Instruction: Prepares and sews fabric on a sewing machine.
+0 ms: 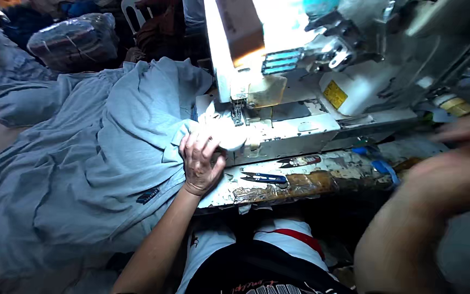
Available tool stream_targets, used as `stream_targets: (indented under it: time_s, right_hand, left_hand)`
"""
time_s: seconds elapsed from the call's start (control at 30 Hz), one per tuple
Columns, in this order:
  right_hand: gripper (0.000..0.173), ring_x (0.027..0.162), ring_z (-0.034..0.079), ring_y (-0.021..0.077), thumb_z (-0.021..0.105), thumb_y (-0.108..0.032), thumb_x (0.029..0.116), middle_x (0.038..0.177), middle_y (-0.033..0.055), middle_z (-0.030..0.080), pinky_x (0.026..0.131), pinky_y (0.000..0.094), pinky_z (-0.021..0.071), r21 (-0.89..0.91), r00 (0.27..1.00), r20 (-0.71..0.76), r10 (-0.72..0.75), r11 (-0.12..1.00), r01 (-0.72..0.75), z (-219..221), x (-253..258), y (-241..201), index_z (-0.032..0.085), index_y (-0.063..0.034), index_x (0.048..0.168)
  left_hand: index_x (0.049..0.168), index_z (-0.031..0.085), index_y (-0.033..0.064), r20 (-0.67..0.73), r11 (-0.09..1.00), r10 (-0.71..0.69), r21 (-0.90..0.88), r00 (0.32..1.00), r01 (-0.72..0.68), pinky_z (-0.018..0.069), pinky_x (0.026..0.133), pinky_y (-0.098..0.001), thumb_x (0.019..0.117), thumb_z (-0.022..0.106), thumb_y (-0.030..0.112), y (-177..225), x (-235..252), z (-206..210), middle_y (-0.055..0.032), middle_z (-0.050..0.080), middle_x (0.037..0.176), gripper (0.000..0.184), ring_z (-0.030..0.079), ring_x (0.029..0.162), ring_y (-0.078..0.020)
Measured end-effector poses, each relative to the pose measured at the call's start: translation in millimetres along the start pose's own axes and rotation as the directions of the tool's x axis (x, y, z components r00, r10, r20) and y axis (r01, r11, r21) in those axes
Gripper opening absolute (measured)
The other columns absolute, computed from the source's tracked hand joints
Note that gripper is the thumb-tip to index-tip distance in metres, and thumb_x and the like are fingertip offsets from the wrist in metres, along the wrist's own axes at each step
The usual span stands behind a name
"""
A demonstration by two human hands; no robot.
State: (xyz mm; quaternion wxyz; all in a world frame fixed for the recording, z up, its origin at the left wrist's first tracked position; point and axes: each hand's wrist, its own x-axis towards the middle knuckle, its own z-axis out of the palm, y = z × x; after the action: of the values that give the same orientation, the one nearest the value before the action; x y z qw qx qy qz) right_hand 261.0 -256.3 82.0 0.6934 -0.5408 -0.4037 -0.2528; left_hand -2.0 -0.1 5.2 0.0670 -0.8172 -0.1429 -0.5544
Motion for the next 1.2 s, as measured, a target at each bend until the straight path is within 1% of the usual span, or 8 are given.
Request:
stream_targets:
  time_s: [0.1, 0.23, 0.33, 0.5, 0.7, 0.9, 1.1, 1.2]
  right_hand:
    - [0.031, 0.078, 0.07, 0.0104, 0.063, -0.027, 0.1011, 0.078, 0.0054, 0.072, 0.074, 0.0274, 0.0578, -0.037, 0.919, 0.392, -0.032, 0.998, 0.051, 52, -87, -10, 0.073, -0.0051, 0.082]
    - [0.033, 0.109, 0.068, 0.0378, 0.059, -0.014, 0.096, 0.111, 0.0143, 0.074, 0.093, 0.0544, 0.0537, -0.246, 0.63, 0.772, 0.089, 0.955, 0.167, 90, -138, -10, 0.074, -0.0093, 0.125]
    - [0.03, 0.096, 0.068, 0.0337, 0.058, -0.017, 0.0948, 0.098, 0.0107, 0.072, 0.085, 0.0492, 0.0545, -0.215, 0.584, 0.812, 0.026, 0.942, 0.257, 97, -136, -3, 0.077, -0.0162, 0.118]
    - [0.028, 0.079, 0.07, 0.0226, 0.054, -0.015, 0.1032, 0.089, 0.0109, 0.072, 0.071, 0.0345, 0.0581, -0.059, 0.704, 0.707, -0.069, 0.986, 0.157, 91, -125, 7, 0.076, -0.0096, 0.119]
    - [0.044, 0.056, 0.049, 0.0173, 0.044, -0.046, 0.1081, 0.078, 0.006, 0.054, 0.045, 0.0303, 0.0339, -0.078, 0.729, 0.659, -0.184, 0.948, 0.31, 108, -74, -32, 0.071, -0.0234, 0.135]
    - [0.026, 0.067, 0.065, 0.0345, 0.057, -0.026, 0.1047, 0.096, 0.0178, 0.063, 0.05, 0.0445, 0.0483, -0.297, 0.571, 0.82, -0.019, 0.84, 0.455, 207, -38, -73, 0.068, -0.0027, 0.105]
    - [0.035, 0.069, 0.069, 0.0339, 0.051, -0.033, 0.1061, 0.089, 0.016, 0.071, 0.052, 0.0514, 0.0502, -0.208, 0.608, 0.791, -0.07, 0.903, 0.376, 127, -64, -58, 0.073, -0.0054, 0.109]
    - [0.051, 0.081, 0.068, 0.0483, 0.05, -0.044, 0.1028, 0.099, 0.0278, 0.07, 0.063, 0.0642, 0.0498, -0.313, 0.522, 0.847, 0.1, 0.888, 0.337, 83, -86, -13, 0.073, 0.0, 0.114]
  left_hand:
    - [0.147, 0.052, 0.0063, 0.197, 0.975, -0.196, 0.143, 0.961, 0.169, 0.0214, 0.119, -0.0595, 0.1013, 0.054, 0.041, 9, 43, -24, -0.0125, 0.052, 0.153, 0.057, 0.038, 0.148, -0.0354]
    - [0.123, 0.072, 0.0164, 0.512, 0.943, -0.203, 0.332, 0.835, 0.025, 0.0215, 0.109, -0.075, 0.0924, 0.059, 0.019, 13, 103, -28, -0.0069, 0.07, 0.127, 0.033, 0.045, 0.139, -0.0453]
    - [0.098, 0.076, 0.0069, 0.531, 0.92, -0.243, 0.39, 0.812, 0.02, 0.0305, 0.101, -0.0644, 0.0918, 0.063, 0.011, -5, 128, 1, -0.0133, 0.073, 0.105, 0.015, 0.058, 0.117, -0.0413]
    - [0.124, 0.069, 0.0047, 0.383, 0.826, -0.505, 0.475, 0.774, 0.304, 0.029, 0.103, -0.0752, 0.0932, 0.061, 0.01, -72, 147, 17, -0.0233, 0.065, 0.129, 0.033, 0.049, 0.13, -0.0515]
    - [0.109, 0.064, 0.0012, -0.099, 0.967, -0.066, 0.241, 0.993, 0.088, 0.0412, 0.097, -0.0465, 0.0935, 0.063, 0.027, -52, 72, -59, -0.019, 0.064, 0.109, 0.03, 0.058, 0.109, -0.0325]
    - [0.105, 0.063, 0.0045, -0.201, 0.971, -0.061, 0.213, 0.978, 0.105, 0.0383, 0.095, -0.0427, 0.0945, 0.061, 0.016, -46, 53, -58, -0.0142, 0.062, 0.103, 0.015, 0.056, 0.104, -0.0286]
    - [0.131, 0.064, 0.007, 0.47, 0.979, -0.027, -0.165, 0.882, 0.118, 0.0347, 0.115, -0.0496, 0.0911, 0.072, 0.042, -9, 57, -168, -0.0099, 0.064, 0.134, 0.054, 0.052, 0.134, -0.0255]
    - [0.146, 0.053, 0.0041, 0.332, 0.908, -0.4, 0.267, 0.854, 0.322, 0.0337, 0.119, -0.0487, 0.095, 0.067, 0.048, -32, 13, -237, -0.0143, 0.052, 0.152, 0.069, 0.044, 0.144, -0.0278]
